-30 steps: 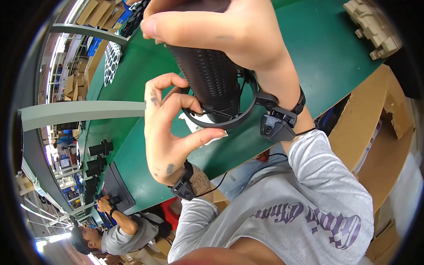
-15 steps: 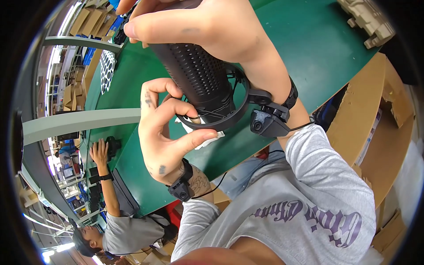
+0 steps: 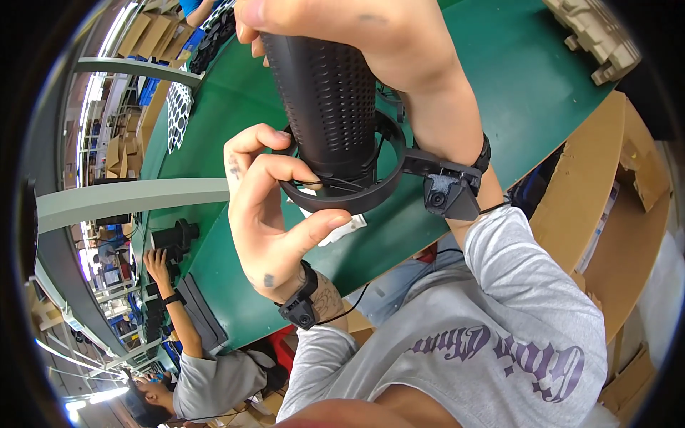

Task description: The user is assembling black plastic components, possibly housing for microphones or speakers, at a production workbench.

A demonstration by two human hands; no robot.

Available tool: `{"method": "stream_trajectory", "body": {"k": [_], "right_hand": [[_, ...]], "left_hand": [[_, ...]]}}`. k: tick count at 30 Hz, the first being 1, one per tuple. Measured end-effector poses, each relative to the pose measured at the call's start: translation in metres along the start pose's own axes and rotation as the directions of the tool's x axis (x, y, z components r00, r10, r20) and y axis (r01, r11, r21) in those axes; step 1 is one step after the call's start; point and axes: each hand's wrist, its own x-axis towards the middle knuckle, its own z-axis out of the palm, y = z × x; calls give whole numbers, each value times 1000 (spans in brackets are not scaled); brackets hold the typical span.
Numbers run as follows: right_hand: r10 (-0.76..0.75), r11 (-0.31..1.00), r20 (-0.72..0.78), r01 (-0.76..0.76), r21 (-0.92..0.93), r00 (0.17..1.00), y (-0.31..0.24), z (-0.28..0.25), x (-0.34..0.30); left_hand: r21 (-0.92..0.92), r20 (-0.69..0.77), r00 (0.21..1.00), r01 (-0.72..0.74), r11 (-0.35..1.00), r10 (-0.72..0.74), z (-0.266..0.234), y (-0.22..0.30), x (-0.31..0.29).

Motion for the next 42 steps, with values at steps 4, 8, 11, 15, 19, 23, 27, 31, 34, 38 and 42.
{"method": "stream_trajectory", "body": {"k": [4,8,11,15,19,23,27,31,34,38,42], "right_hand": [[6,1000,-31,-7,-16,1000,-1,4,0],[-13,1000,-76,14,12,997,2,3,1],[-30,999,-106,28,-18,994,0,-3,-1],[-139,989,-141,131,-65,980,0,7,-2],[-257,963,-180,236,-127,950,0,28,1],[-387,907,-167,341,-247,907,10,27,2],[-328,753,239,406,-518,914,-13,13,-2],[-197,462,595,609,-644,779,-6,18,3],[-172,391,613,625,-676,771,-2,30,-2],[-190,530,625,615,-584,757,12,25,-3],[-141,784,527,419,-457,838,17,30,-9]], "left_hand": [[51,0,1000,-31,998,31,-4,-10,-2],[51,-48,995,-86,995,89,4,-17,1],[164,6,993,-120,979,121,4,-19,9],[-195,-22,999,39,980,-44,11,-25,13],[-537,-66,981,119,835,-183,24,-47,14],[-859,129,965,225,461,-230,3,-54,11],[-793,-126,949,79,604,-289,5,-46,9],[-737,-383,912,-204,645,-149,6,-33,-3],[-724,-371,917,-186,664,-148,0,-32,-5],[-701,-322,934,-124,703,-157,-8,-34,-6],[-673,-348,928,-149,724,-133,-9,-37,-1]]}}
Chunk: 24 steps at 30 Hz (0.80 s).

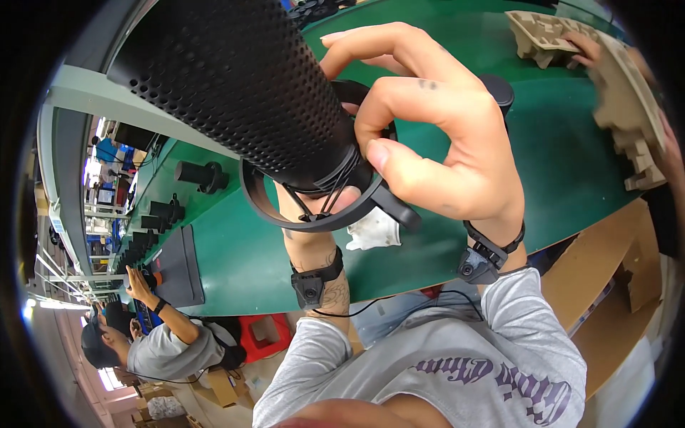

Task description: The user is assembling black plastic components, possibly housing for microphones or speakers, at a production workbench.

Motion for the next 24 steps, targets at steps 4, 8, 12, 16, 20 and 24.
{"method": "stream_trajectory", "body": {"k": [4,8,12,16,20,24], "right_hand": [[109,982,-19,-105,156,994,-4,5,-1],[152,975,-36,-144,169,988,-9,9,-2],[102,980,-83,-86,178,991,-6,15,-2],[118,970,-71,-100,220,990,-5,17,-2],[114,974,-92,-94,205,989,-5,20,-1],[132,976,-96,-112,187,987,-5,21,-3]], "left_hand": [[59,18,999,-37,998,36,-3,1,1],[30,-38,997,-69,997,70,3,8,-1],[148,-104,994,-25,989,40,4,14,-4],[19,-168,985,40,999,-36,10,21,-3],[45,-179,984,-11,999,19,10,28,-5],[111,-198,979,-32,993,54,13,30,-6]]}}
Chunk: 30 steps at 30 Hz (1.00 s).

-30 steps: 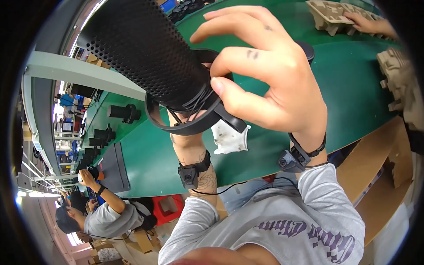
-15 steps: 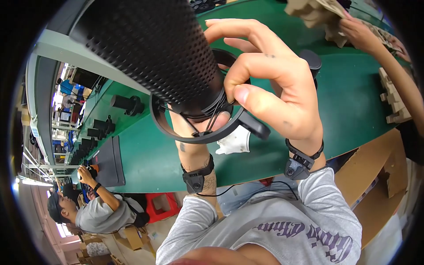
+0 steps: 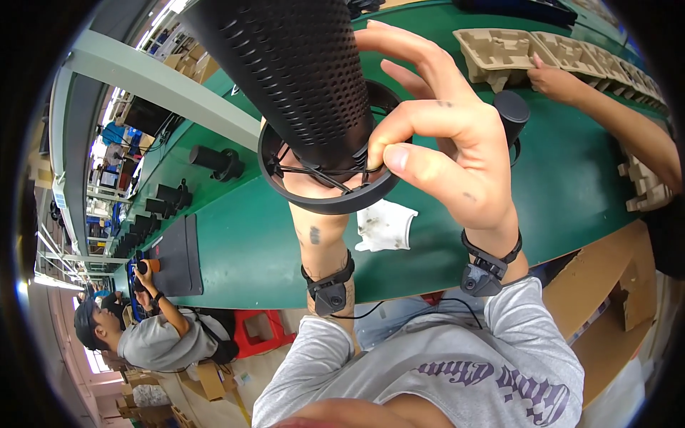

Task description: The user is assembling black plastic components, possibly housing for microphones or speakers, at a production workbench.

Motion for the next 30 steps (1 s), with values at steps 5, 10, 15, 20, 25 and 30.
{"method": "stream_trajectory", "body": {"k": [5,10,15,20,25,30], "right_hand": [[-5,998,-22,6,59,1000,2,2,0],[58,990,12,-59,130,998,4,6,-1],[65,994,7,-65,86,998,8,1,-1],[24,974,-41,-33,-226,999,1,3,1],[-54,936,-92,18,-353,994,6,-4,1],[-132,902,-55,97,-421,990,8,-17,6]], "left_hand": [[-40,-71,991,108,993,-111,-2,-1,-4],[133,-167,962,237,962,-214,-6,4,-12],[221,-111,991,97,971,-73,-9,1,-9],[273,-31,999,-8,962,17,-7,-8,0],[237,-34,999,-1,971,9,5,-5,-5],[195,-46,999,0,981,9,14,-6,-4]]}}
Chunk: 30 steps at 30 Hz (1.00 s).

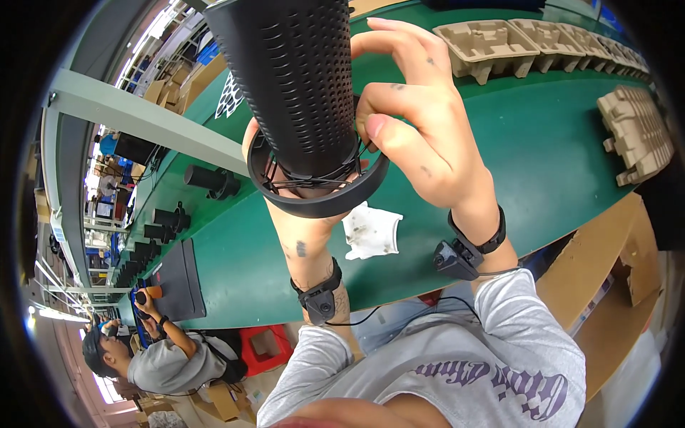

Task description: The user is assembling black plastic components, possibly housing for microphones or speakers, at a production workbench.

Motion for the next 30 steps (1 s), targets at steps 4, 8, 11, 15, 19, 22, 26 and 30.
{"method": "stream_trajectory", "body": {"k": [4,8,11,15,19,22,26,30], "right_hand": [[-17,987,93,31,-159,996,2,-3,-2],[128,991,-94,-130,-15,987,6,3,4],[552,683,-199,-302,665,810,-12,8,18],[544,583,-33,-349,734,839,7,2,6],[583,622,82,-508,596,809,41,2,3],[575,538,105,-472,699,811,55,9,3],[567,432,160,-457,778,808,57,14,0],[565,394,169,-444,805,808,51,13,1]], "left_hand": [[77,110,979,-178,981,169,-16,-19,14],[-102,123,974,204,974,-191,-21,-13,10],[-172,231,878,461,871,-419,-22,2,13],[258,152,974,127,958,-170,-21,7,-3],[439,10,992,108,892,-125,-1,32,-21],[482,-102,977,-117,868,188,0,35,-26],[613,-18,906,-323,721,422,-7,27,-28],[609,-15,900,-338,717,436,-7,27,-31]]}}
